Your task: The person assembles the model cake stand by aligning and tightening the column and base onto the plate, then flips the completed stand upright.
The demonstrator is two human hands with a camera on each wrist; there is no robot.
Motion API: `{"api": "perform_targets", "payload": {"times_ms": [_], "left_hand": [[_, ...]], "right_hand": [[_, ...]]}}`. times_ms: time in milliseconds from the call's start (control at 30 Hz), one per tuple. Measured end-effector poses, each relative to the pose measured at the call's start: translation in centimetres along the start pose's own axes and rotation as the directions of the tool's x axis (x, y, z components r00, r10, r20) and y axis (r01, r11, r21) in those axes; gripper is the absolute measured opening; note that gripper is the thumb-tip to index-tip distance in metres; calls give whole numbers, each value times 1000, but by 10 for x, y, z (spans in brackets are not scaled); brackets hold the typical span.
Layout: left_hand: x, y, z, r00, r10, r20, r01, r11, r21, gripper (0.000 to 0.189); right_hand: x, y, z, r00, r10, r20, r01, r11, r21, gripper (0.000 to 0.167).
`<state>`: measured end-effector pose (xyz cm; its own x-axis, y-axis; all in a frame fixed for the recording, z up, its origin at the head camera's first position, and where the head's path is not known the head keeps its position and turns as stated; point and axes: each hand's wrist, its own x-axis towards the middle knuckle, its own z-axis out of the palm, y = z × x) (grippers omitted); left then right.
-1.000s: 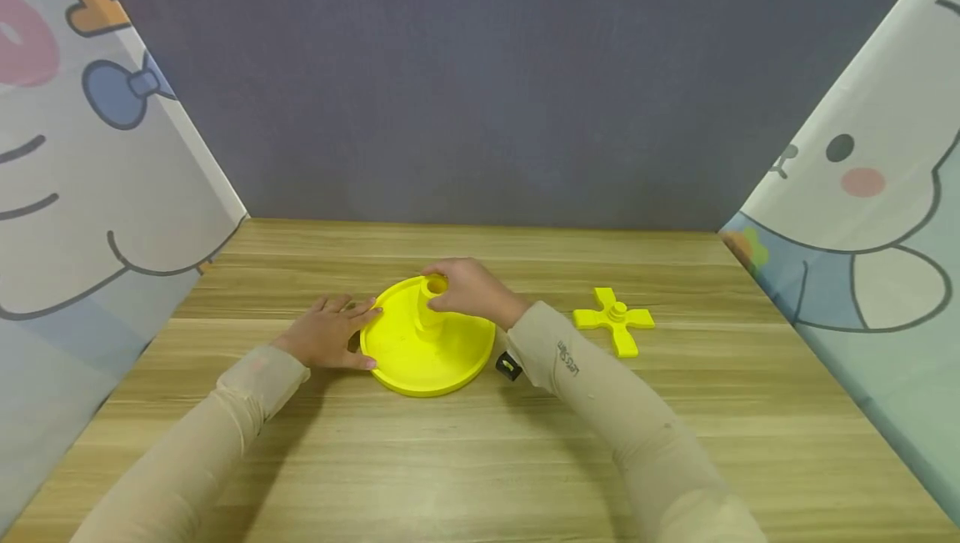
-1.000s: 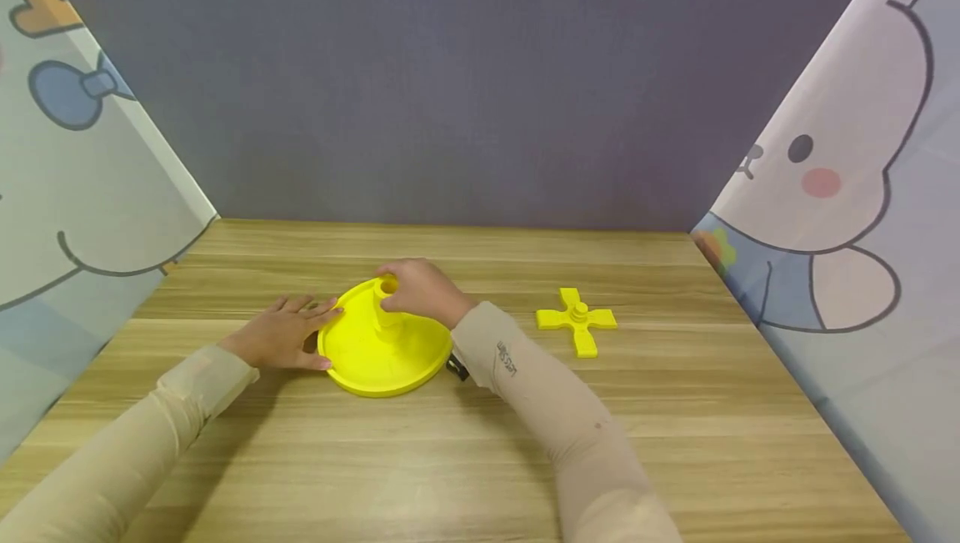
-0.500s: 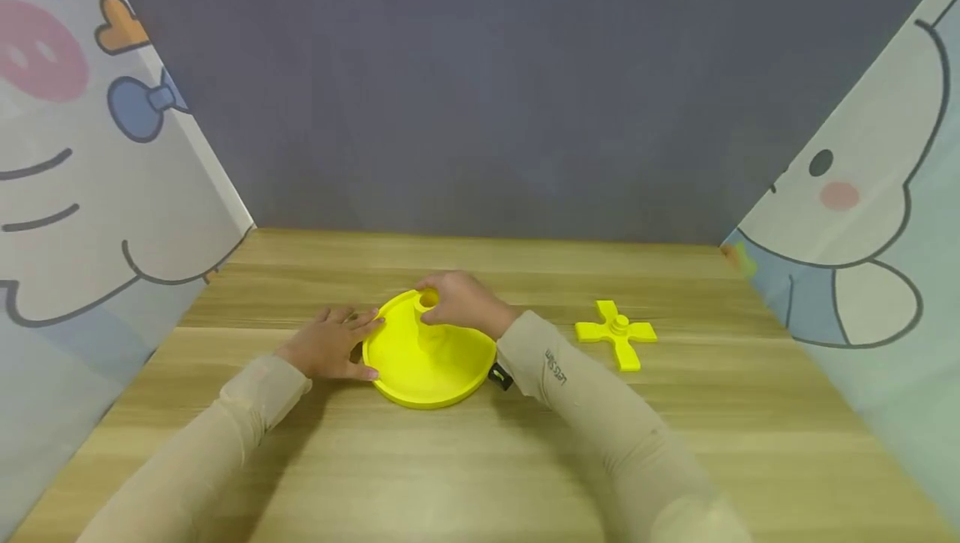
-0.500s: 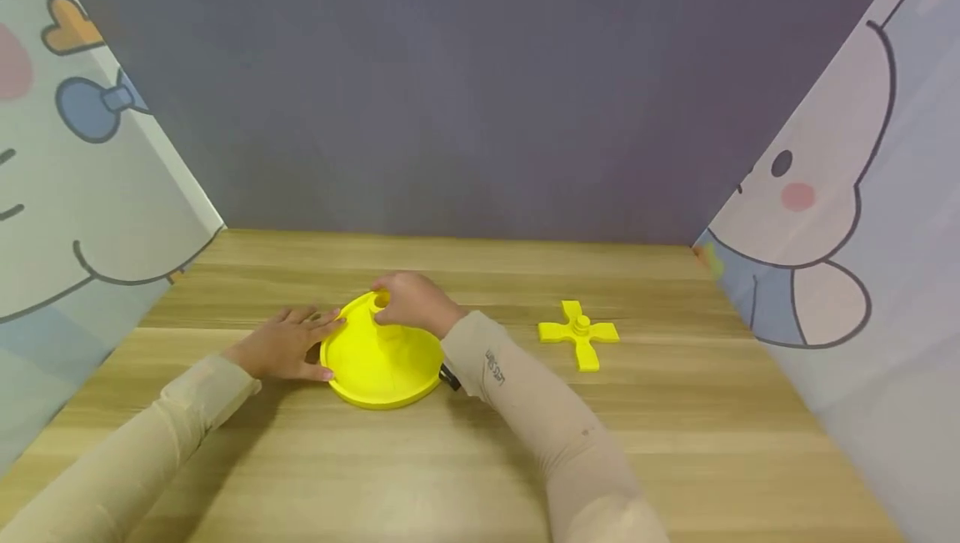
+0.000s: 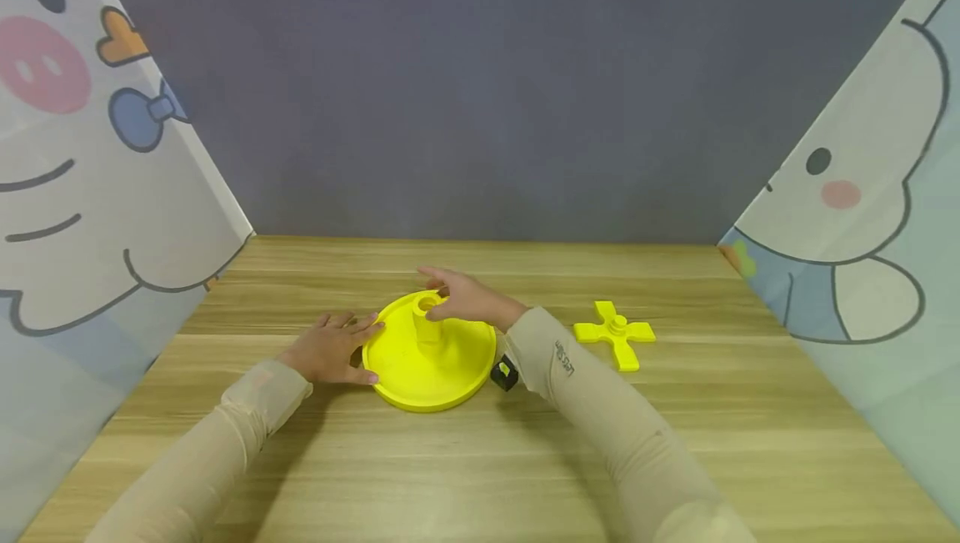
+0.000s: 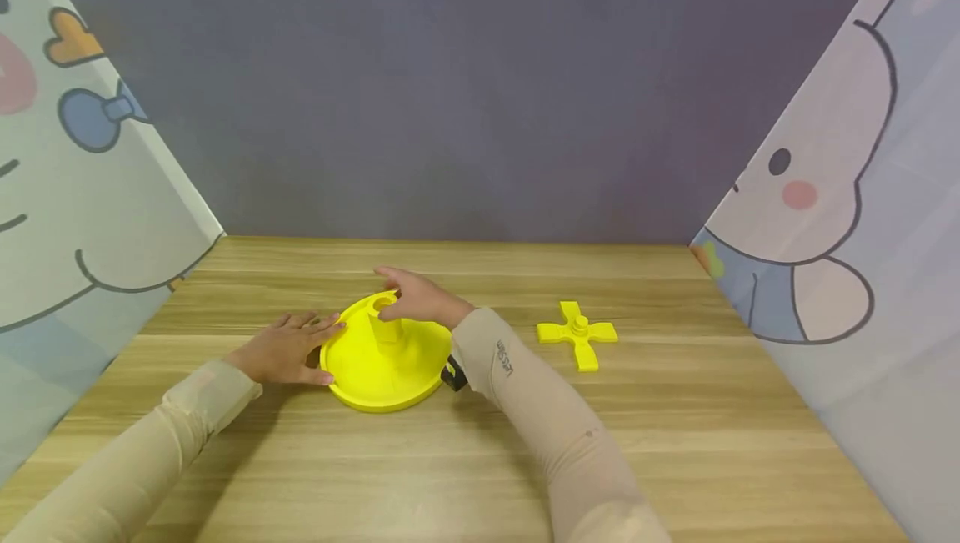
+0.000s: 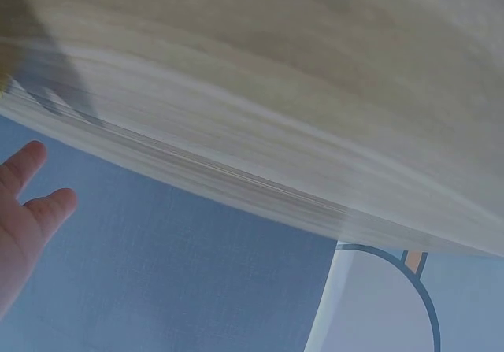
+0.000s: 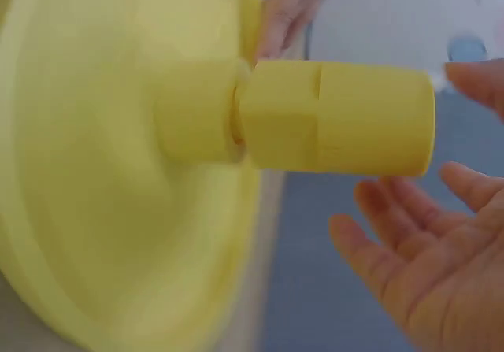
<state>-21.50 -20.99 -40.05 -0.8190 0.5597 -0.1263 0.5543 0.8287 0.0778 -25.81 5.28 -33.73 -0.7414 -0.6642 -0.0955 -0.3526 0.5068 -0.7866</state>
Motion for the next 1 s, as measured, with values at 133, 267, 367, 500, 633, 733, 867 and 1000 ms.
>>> {"api": "perform_targets", "payload": {"times_ms": [133,267,367,500,633,733,867,1000], "left_hand": [[-2,-3,1,1000,-7,-3,7,1000,-6,95],[-2,-4,0,1000,1,-14,-1,1000,8,95],[0,-4,-2,1000,8,-24,-7,1000,23,94],[2,-1,-6,1000,12,-22,-11,1000,21,92],[3,1,-7,1000,9,-6,-9,1000,22,92],[2,1,-8,1000,2,3,-2,1000,22,92],[1,3,-9,1000,2,4,-2,1000,19,93],[2,5,-9,1000,10,7,-10,1000,19,93]], "right_hand": [[1,21,0,999,13,35,-22,955,297,82],[2,31,3,999,-14,52,-6,932,363,79],[3,31,6,999,-30,36,16,940,341,74],[4,30,8,1000,-3,-14,7,955,295,67],[5,30,10,998,12,-57,5,957,289,62],[6,31,12,996,14,-87,14,951,309,58],[6,32,13,994,18,-104,18,941,337,62],[3,33,11,997,-25,-74,50,931,362,74]]}}
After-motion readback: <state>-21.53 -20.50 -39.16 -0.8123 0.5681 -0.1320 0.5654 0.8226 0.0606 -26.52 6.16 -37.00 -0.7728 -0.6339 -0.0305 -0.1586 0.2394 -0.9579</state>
